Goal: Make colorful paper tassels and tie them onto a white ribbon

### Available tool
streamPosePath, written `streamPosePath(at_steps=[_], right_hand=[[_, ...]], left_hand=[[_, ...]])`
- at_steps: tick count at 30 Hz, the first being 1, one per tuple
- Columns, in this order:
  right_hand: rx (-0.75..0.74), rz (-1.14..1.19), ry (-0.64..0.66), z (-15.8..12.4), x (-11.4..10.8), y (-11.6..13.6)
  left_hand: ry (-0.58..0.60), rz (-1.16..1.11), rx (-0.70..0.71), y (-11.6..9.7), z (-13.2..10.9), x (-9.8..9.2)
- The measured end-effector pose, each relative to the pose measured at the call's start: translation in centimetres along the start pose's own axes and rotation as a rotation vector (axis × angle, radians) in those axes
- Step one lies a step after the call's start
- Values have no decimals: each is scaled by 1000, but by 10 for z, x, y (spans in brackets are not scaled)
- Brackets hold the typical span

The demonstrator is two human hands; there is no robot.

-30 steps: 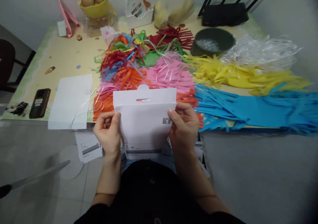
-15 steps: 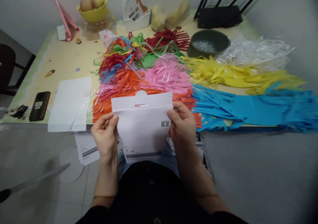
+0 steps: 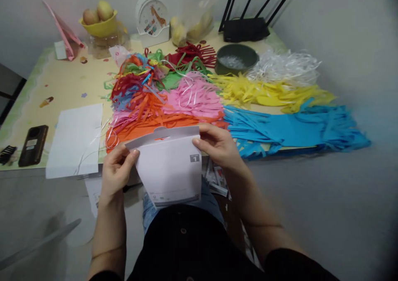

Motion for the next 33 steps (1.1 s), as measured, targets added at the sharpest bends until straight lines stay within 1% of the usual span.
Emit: streamPosePath(at_steps=[3, 5, 7, 10, 13, 14, 16, 18, 19, 22, 24, 29, 33], right_hand=[[-157, -67, 209, 5, -5, 10], [-233, -106, 306, 7, -8, 15], [-241, -146, 361, 7, -9, 18], [-181, -208, 388, 8, -6, 19], [-123, -288, 375, 8, 1, 22], [-116, -304, 380, 7, 3, 24], [-121, -311, 403, 6, 9, 30], [-133, -316, 413, 5, 12, 36], [-141, -322, 414, 5, 13, 38], [-155, -337, 426, 3, 15, 42], [-151, -349, 440, 2, 16, 42], [-147, -397, 481, 2, 17, 42], [-162, -425, 495, 3, 18, 42]], left_hand=[[175, 40, 62, -7, 6, -7], [293, 52, 107, -14, 9, -9], [387, 61, 150, -21, 10, -8], [483, 90, 193, -32, 9, -4], [507, 154, 189, -39, 8, 3], [487, 172, 177, -41, 8, 6], [405, 174, 146, -45, 11, 10], [373, 148, 91, -51, 16, 17], [388, 138, 68, -54, 18, 21], [513, 147, 30, -64, 24, 34], [571, 146, 6, -67, 28, 39], [714, 96, -136, -66, 33, 46], [782, 77, -204, -64, 34, 51]])
Point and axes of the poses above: each hand's wrist, its own z-axis towards the middle knuckle, its own x-axis out of the palm, y = z × x, the point moved 3 cm from there along z, towards the middle knuckle, and after that the axes turned 9 degrees about -y, right-handed, at the moved point
